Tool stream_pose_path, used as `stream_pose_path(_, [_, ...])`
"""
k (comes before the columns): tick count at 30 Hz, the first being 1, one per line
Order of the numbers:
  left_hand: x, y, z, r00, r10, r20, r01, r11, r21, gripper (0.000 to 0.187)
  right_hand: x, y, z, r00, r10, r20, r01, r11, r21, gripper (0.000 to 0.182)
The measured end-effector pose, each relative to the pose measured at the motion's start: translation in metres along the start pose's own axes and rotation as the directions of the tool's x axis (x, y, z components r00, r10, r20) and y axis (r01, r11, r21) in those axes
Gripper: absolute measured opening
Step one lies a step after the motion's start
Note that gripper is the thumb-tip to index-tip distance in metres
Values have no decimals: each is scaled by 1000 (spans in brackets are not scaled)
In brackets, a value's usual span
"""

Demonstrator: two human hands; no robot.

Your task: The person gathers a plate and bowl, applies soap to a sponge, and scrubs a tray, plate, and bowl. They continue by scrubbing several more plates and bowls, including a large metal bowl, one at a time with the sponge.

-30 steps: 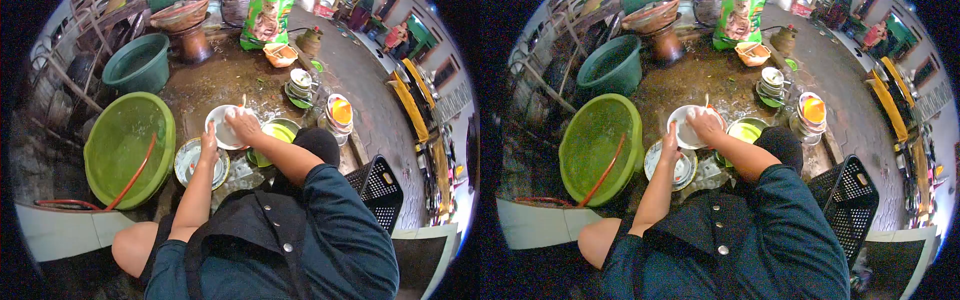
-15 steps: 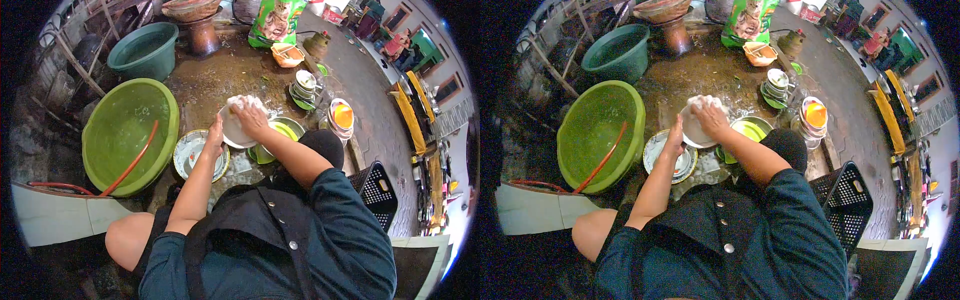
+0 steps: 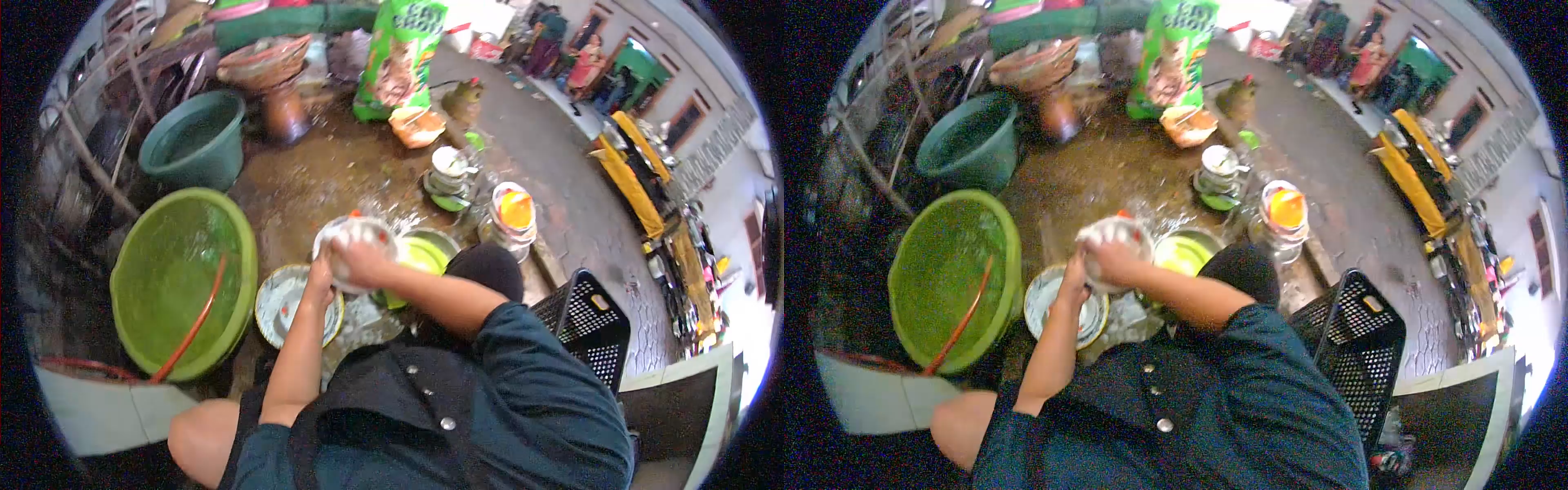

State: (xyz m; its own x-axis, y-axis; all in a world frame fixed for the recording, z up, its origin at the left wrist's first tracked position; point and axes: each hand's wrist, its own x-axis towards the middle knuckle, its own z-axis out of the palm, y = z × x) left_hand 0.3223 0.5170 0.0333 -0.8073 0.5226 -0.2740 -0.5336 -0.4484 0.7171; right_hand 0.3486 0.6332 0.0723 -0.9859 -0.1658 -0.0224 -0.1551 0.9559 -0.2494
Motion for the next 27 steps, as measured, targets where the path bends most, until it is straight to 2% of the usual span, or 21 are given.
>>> stream_pose_path(1, [8, -12, -12, 994, 77, 81, -76, 997, -14, 52, -4, -5, 2, 999, -31, 33, 29, 999, 46, 63])
stream_pose_path(2, [19, -18, -23, 997, 50, 53, -44, 992, -120, 54, -4, -3, 7, 989, -141, 35, 141, 990, 22, 68])
stream_pose_path(3, [44, -35, -55, 991, -109, 80, 123, 971, -206, 56, -11, -11, -3, 981, -196, 2, 194, 974, 120, 66])
stream_pose_path(4, [31, -18, -47, 975, -220, -23, 217, 971, -99, 55, -16, -12, -7, 957, -283, 67, 284, 959, -8, 62])
stream_pose_path(5, [41, -25, -62, 962, -271, -9, 269, 958, -104, 55, -13, -9, -2, 941, -278, 193, 304, 946, -117, 60])
stream_pose_path(7, [36, -22, -60, 961, -278, 6, 278, 960, -36, 55, -14, -16, -1, 951, -166, 259, 204, 970, -128, 60])
stream_pose_path(8, [34, -20, -59, 962, -275, 7, 275, 961, -33, 55, -12, -16, -2, 953, -167, 254, 205, 970, -130, 60])
stream_pose_path(10, [21, -10, -50, 952, -297, 76, 298, 955, 1, 63, -14, -18, -9, 961, -97, 258, 92, 995, 33, 57])
stream_pose_path(11, [15, -3, -45, 950, -301, 83, 302, 953, 6, 63, -12, -14, -14, 963, -89, 255, 84, 996, 32, 57])
stream_pose_path(13, [5, 7, -38, 907, -251, 337, 312, 940, -140, 72, -3, -6, -29, 995, -83, 60, 58, 940, 336, 54])
stream_pose_path(14, [9, 4, -45, 918, -302, 257, 321, 946, -35, 77, 2, -1, -32, 995, -82, 58, 58, 941, 334, 54])
stream_pose_path(15, [9, -1, -45, 918, -301, 258, 320, 947, -34, 77, 8, 6, -31, 998, -60, 27, 36, 845, 533, 54])
stream_pose_path(17, [9, -9, -41, 968, -141, 209, 151, 988, -37, 75, 21, 21, -27, 1000, -2, -17, 16, 534, 845, 54])
stream_pose_path(18, [13, -11, -32, 954, 66, 291, -18, 986, -164, 69, 26, 28, -26, 1000, -4, -19, 18, 535, 845, 54])
stream_pose_path(19, [12, -9, -30, 955, 66, 288, -19, 987, -162, 69, 30, 33, -24, 994, 86, -64, 24, 406, 913, 56])
stream_pose_path(21, [7, 5, -20, 951, 145, 271, -4, 888, -460, 64, 33, 35, -19, 947, 287, -140, 105, 134, 985, 57])
stream_pose_path(22, [-23, 33, 7, 981, 122, 152, -48, 907, -419, 59, 29, 25, -30, 896, 420, -144, 111, 101, 989, 57])
stream_pose_path(23, [-15, 36, 8, 983, 120, 137, -52, 906, -419, 59, 24, 17, -40, 830, 542, -132, 116, 64, 991, 58])
stream_pose_path(25, [1, 36, -11, 941, 180, 288, -16, 870, -492, 56, 39, 44, -21, 761, 578, -295, 161, 272, 949, 55])
stream_pose_path(27, [7, 38, -18, 956, 252, 148, -173, 897, -406, 53, 33, 33, -31, 610, 487, -625, 158, 699, 698, 51])
